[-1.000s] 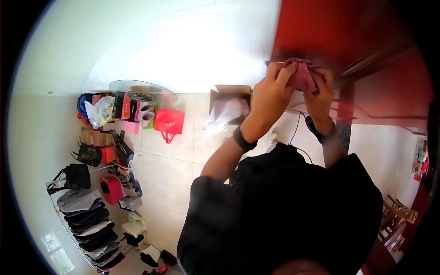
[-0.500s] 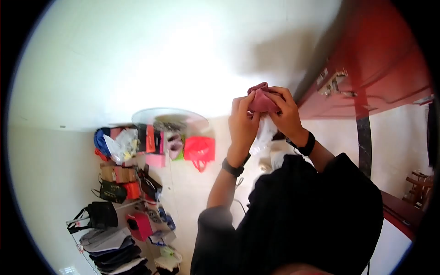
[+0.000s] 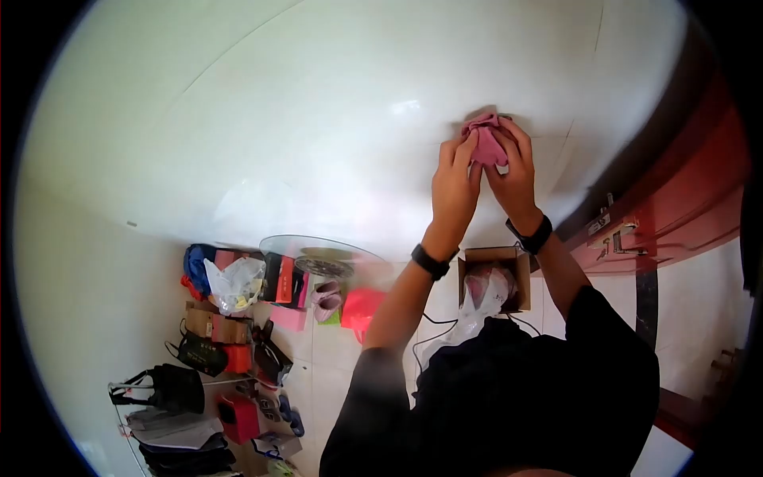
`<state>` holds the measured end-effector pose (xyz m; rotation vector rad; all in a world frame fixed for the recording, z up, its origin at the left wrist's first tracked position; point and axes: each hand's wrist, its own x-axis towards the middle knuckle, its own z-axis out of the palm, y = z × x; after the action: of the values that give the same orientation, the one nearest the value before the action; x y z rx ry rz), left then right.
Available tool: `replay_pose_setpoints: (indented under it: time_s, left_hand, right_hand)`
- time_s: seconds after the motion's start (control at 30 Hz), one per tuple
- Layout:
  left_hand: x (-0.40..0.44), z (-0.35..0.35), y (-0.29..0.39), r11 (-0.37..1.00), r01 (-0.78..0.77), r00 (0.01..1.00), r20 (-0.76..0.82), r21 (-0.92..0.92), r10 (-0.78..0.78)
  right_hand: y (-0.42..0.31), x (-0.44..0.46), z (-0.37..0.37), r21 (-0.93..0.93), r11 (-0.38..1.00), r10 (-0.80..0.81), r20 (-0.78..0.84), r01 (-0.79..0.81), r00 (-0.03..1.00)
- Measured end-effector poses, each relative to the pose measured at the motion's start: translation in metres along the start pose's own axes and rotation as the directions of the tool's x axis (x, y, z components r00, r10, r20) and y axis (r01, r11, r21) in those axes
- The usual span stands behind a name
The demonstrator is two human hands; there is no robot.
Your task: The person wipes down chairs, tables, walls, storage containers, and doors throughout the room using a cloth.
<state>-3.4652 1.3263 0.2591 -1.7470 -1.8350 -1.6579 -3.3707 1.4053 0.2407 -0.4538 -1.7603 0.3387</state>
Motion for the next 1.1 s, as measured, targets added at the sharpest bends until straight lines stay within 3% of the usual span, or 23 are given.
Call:
replay_pose_setpoints:
  time_s: [0.07, 0.2, 0.4, 0.5, 0.53, 0.63, 0.73, 0.83, 0.9, 0.97, 1.07, 1.1]
  left_hand:
    - [0.006, 0.013, -0.021, 0.999, 0.018, 1.0, 0.007, -0.045, -0.018]
    - [-0.011, 0.024, -0.06, 0.999, -0.045, 0.999, 0.011, -0.024, 0.045]
    - [-0.031, -0.018, -0.109, 0.991, 0.104, 0.992, 0.084, -0.088, -0.097]
    - [-0.019, -0.068, -0.123, 0.999, 0.04, 0.999, 0.037, -0.034, -0.039]
    - [-0.012, -0.083, -0.135, 0.997, -0.07, 0.998, -0.005, -0.019, 0.07]
    - [0.019, -0.13, -0.128, 0.976, -0.159, 0.976, -0.128, 0.148, 0.178]
    - [0.049, -0.149, -0.103, 0.996, -0.091, 0.981, -0.171, 0.007, 0.091]
    - [0.069, -0.141, -0.092, 0.976, -0.159, 0.975, -0.178, -0.146, 0.132]
    - [0.073, -0.128, -0.088, 0.967, -0.204, 0.973, -0.139, -0.154, 0.183]
    - [0.077, -0.111, -0.082, 0.934, -0.309, 0.947, -0.15, -0.179, 0.285]
    - [0.048, -0.086, -0.099, 0.952, -0.227, 0.971, 0.024, -0.204, 0.237]
    - [0.036, -0.079, -0.108, 0.959, -0.222, 0.969, 0.074, -0.178, 0.238]
  right_hand:
    - [0.013, -0.01, 0.009, -0.109, 0.994, 0.002, -0.001, -0.002, 1.0]
    - [0.03, -0.033, 0.031, -0.1, 0.994, 0.025, -0.095, -0.035, 0.995]
    - [0.005, -0.052, 0.075, -0.105, 0.992, 0.074, -0.031, -0.077, 0.997]
    - [-0.022, -0.042, 0.112, -0.096, 0.994, 0.061, 0.022, -0.058, 0.998]
    - [-0.031, -0.033, 0.126, -0.069, 0.997, -0.016, 0.003, 0.016, 1.0]
    - [-0.065, 0.003, 0.157, 0.044, 0.996, -0.069, -0.052, 0.071, 0.996]
    - [-0.09, 0.035, 0.161, -0.019, 0.997, -0.076, -0.089, 0.074, 0.993]
    - [-0.087, 0.052, 0.148, -0.105, 0.99, -0.11, -0.147, 0.095, 0.983]
    - [-0.073, 0.054, 0.136, -0.148, 0.983, -0.136, -0.2, 0.107, 0.97]
    - [-0.041, 0.029, 0.137, -0.117, 0.993, -0.032, -0.256, 0.002, 0.966]
    - [-0.003, -0.029, 0.14, 0.029, 0.978, 0.204, -0.337, -0.206, 0.919]
    - [-0.002, -0.042, 0.137, -0.099, 0.965, 0.212, -0.263, -0.245, 0.941]
